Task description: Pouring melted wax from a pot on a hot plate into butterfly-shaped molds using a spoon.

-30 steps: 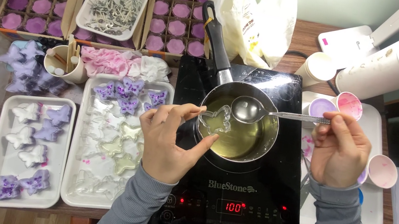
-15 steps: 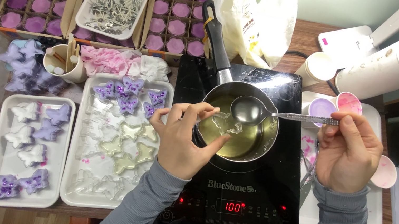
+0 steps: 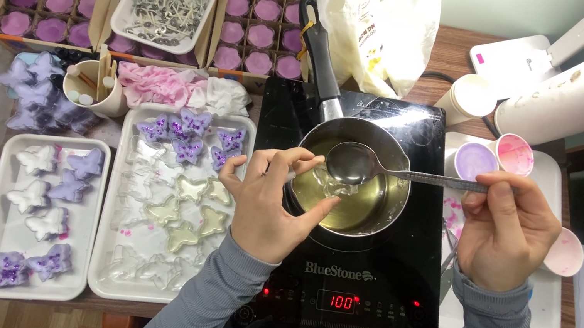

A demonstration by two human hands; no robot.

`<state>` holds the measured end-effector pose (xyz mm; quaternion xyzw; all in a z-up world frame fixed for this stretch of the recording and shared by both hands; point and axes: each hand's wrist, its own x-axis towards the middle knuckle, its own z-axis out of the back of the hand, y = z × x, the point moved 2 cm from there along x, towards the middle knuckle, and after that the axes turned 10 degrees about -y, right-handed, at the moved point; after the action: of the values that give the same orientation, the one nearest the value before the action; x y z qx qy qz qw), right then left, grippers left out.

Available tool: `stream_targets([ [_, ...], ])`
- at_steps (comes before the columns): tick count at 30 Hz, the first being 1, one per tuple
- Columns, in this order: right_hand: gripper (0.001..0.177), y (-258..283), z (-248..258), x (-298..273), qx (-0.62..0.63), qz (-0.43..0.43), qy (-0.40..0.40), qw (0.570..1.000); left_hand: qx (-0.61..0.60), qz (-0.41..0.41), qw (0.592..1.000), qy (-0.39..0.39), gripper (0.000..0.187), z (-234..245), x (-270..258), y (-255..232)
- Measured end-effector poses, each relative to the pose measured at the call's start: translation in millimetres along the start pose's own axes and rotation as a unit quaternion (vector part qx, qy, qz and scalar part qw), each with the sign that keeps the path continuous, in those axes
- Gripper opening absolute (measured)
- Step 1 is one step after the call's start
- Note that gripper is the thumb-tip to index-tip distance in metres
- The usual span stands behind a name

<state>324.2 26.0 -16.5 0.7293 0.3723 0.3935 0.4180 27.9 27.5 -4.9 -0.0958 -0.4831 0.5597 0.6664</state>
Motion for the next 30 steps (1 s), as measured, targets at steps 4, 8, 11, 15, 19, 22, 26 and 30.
stream_targets([
  [4, 0.013, 9.2, -5.3, -4.9, -0.022, 0.031, 0.001, 0.999, -0.003, -0.004, 1.000, -0.005, 0.062, 0.7, -1.1, -0.5],
  [8, 0.014, 16.5, -6.8, -9.5, -0.085, 0.101, 0.022, 0.991, 0.006, -0.004, 1.000, -0.004, 0.060, 2.0, -1.3, -0.2],
  [11, 0.014, 17.0, -5.6, -10.3, -0.057, 0.090, 0.011, 0.994, 0.005, -0.003, 1.000, -0.005, 0.059, 4.6, -0.9, -1.1],
  [15, 0.015, 3.3, 15.1, -3.8, 0.053, -0.040, -0.052, 0.996, 0.000, 0.003, 1.000, -0.003, 0.058, 7.4, -1.2, -1.1],
  [19, 0.019, 1.9, 15.9, 6.7, 0.059, -0.073, -0.060, 0.994, 0.006, -0.004, 1.000, -0.003, 0.059, 7.5, -3.4, 2.4],
  [22, 0.021, -0.1, 17.1, 8.4, 0.041, -0.086, -0.065, 0.993, 0.013, -0.001, 1.000, -0.005, 0.056, 9.2, -4.2, 4.0],
  [26, 0.017, -13.8, 25.6, 6.2, -0.011, -0.066, -0.077, 0.995, 0.009, 0.000, 1.000, -0.010, 0.057, 13.7, -3.5, 3.9],
  [30, 0.015, -14.8, 5.0, -5.7, -0.139, -0.059, -0.075, 0.986, 0.010, 0.011, 1.000, -0.003, 0.057, 16.5, -3.3, 3.0],
])
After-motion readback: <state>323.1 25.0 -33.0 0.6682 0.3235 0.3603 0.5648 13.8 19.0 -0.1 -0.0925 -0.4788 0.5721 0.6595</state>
